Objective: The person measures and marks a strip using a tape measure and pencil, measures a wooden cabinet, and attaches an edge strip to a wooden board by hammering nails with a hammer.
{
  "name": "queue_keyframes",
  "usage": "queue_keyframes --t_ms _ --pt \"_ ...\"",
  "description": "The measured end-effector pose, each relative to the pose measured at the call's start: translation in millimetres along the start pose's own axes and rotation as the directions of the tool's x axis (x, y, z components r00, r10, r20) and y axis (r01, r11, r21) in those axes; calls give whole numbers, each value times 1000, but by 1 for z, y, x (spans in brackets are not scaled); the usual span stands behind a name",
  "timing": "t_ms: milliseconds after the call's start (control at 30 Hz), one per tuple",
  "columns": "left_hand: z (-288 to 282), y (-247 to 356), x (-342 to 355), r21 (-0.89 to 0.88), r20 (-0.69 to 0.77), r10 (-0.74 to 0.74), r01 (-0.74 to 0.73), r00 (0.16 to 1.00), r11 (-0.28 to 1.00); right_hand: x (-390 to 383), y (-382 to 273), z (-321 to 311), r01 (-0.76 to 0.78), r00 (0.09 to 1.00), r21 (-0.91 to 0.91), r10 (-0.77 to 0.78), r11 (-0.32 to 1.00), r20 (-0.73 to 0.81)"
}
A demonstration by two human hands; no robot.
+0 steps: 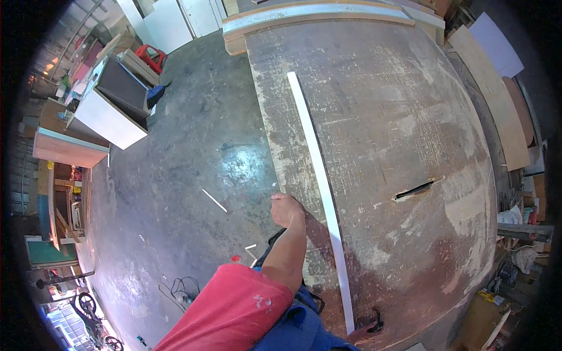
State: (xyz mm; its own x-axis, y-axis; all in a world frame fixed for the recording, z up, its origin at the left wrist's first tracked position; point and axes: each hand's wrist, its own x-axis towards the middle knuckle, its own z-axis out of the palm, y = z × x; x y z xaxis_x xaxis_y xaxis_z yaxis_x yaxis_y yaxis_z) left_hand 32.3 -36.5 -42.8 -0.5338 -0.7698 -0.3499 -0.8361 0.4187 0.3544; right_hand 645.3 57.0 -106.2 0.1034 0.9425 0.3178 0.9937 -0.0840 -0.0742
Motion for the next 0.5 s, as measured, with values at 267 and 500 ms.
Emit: queue_keyframes --t_ms 267,500 --pt "-1 -3 7 12 -144 -7 9 990 1000 2 -9 5 -43 989 59 34 997 141" --pt "-4 3 -5 8 -130 -18 19 991 1000 0 -49 8 38 996 50 -41 998 74"
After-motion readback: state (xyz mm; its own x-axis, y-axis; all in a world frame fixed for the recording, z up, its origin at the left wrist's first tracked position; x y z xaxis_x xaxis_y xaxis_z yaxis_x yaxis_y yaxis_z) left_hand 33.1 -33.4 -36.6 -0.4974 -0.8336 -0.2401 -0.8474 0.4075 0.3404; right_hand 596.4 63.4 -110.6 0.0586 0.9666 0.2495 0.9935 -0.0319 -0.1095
